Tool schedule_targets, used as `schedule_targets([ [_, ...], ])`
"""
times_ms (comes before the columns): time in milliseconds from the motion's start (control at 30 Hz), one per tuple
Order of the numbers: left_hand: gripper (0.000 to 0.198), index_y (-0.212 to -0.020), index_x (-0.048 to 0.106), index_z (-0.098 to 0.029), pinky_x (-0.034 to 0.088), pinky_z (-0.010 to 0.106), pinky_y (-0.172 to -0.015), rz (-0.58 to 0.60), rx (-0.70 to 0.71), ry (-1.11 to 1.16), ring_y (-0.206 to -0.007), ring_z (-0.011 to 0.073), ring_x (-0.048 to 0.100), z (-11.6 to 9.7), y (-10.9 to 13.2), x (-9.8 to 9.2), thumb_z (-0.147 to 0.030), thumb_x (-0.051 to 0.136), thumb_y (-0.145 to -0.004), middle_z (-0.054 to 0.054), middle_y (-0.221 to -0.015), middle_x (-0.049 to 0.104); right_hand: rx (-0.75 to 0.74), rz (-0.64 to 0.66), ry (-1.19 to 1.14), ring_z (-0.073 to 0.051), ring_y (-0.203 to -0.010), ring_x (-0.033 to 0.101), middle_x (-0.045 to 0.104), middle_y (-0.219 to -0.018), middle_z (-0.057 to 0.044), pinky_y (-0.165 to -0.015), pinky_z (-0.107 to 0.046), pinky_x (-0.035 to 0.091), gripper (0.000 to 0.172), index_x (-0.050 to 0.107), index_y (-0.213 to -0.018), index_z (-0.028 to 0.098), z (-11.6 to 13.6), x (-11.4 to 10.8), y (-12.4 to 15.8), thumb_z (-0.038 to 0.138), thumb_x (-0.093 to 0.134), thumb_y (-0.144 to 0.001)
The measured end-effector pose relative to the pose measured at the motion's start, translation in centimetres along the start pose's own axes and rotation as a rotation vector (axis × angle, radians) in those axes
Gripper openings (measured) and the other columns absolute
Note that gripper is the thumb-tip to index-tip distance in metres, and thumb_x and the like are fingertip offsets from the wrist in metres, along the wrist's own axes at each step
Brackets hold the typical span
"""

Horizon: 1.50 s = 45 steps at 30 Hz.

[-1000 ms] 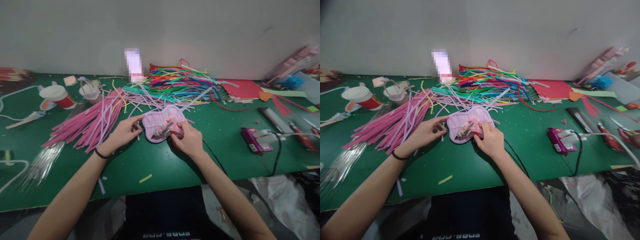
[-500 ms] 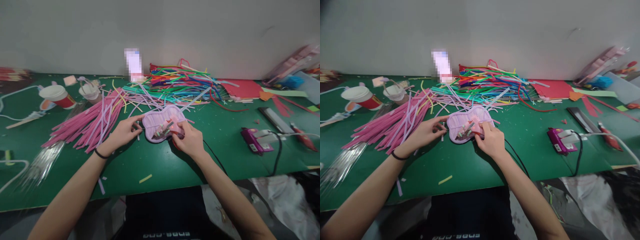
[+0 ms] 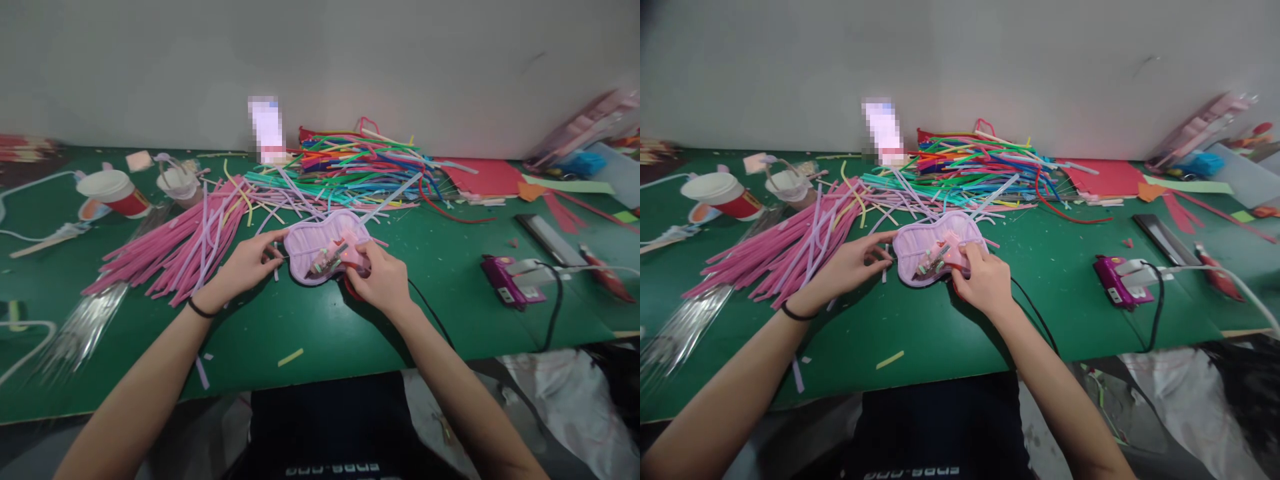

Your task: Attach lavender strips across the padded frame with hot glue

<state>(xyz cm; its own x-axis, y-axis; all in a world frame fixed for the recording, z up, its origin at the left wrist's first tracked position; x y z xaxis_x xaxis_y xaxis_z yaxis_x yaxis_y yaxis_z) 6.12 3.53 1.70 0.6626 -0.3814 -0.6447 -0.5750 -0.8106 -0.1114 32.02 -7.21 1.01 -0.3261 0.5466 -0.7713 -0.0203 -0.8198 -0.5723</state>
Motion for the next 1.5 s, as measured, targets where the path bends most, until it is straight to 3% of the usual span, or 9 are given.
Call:
schedule_targets([
  [467, 0.057, -0.137, 0.056, -0.02, 0.056, 0.029, -0.064, 0.011, 0.005, -0.029, -0.078, 0.0191, 0.07, 0.0, 0.0, 0.0, -0.028, 0.059, -0.081, 0.009, -0.109, 0.072, -0.008, 0.015, -0.026, -0.024, -0.078, 0.072, 0.075, -0.098, -0.006, -0.066, -0.033, 0.052, 0.022, 0.06, -0.1, 0.022, -0.4, -0.5, -0.2, 0.032, 0.058, -0.081],
  [800, 0.058, -0.137, 0.055, -0.021, 0.056, 0.029, -0.061, 0.0, 0.011, -0.04, -0.08, 0.0191, 0.07, -0.1, -0.1, -0.2, -0.029, 0.059, -0.08, 0.01, -0.122, 0.068, 0.005, 0.008, -0.046, -0.024, -0.082, 0.073, 0.076, -0.096, -0.007, -0.069, -0.032, 0.053, 0.022, 0.06, -0.098, 0.022, -0.9, -1.0, -0.5, 0.03, 0.058, -0.078],
  [1500, 0.058, -0.137, 0.055, -0.022, 0.056, 0.029, -0.062, 0.003, -0.004, -0.027, -0.082, 0.02, 0.071, -0.4, 0.0, -0.2, -0.03, 0.06, -0.08, 0.01, -0.124, 0.067, 0.017, 0.033, -0.065, -0.024, -0.08, 0.071, 0.075, -0.096, -0.007, -0.068, -0.032, 0.052, 0.022, 0.061, -0.097, 0.021, -1.7, -1.3, -0.6, 0.03, 0.06, -0.076],
])
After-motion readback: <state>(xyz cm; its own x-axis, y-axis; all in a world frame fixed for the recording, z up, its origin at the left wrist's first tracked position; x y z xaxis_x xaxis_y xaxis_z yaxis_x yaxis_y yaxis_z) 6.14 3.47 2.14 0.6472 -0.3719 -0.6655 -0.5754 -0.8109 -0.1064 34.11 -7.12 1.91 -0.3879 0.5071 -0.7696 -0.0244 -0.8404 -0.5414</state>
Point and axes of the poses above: each hand's wrist, its own y-axis away from the middle knuckle, its own x-axis out of the palm, z = x × y, the point moved 1 cm from there along -y, towards the middle knuckle
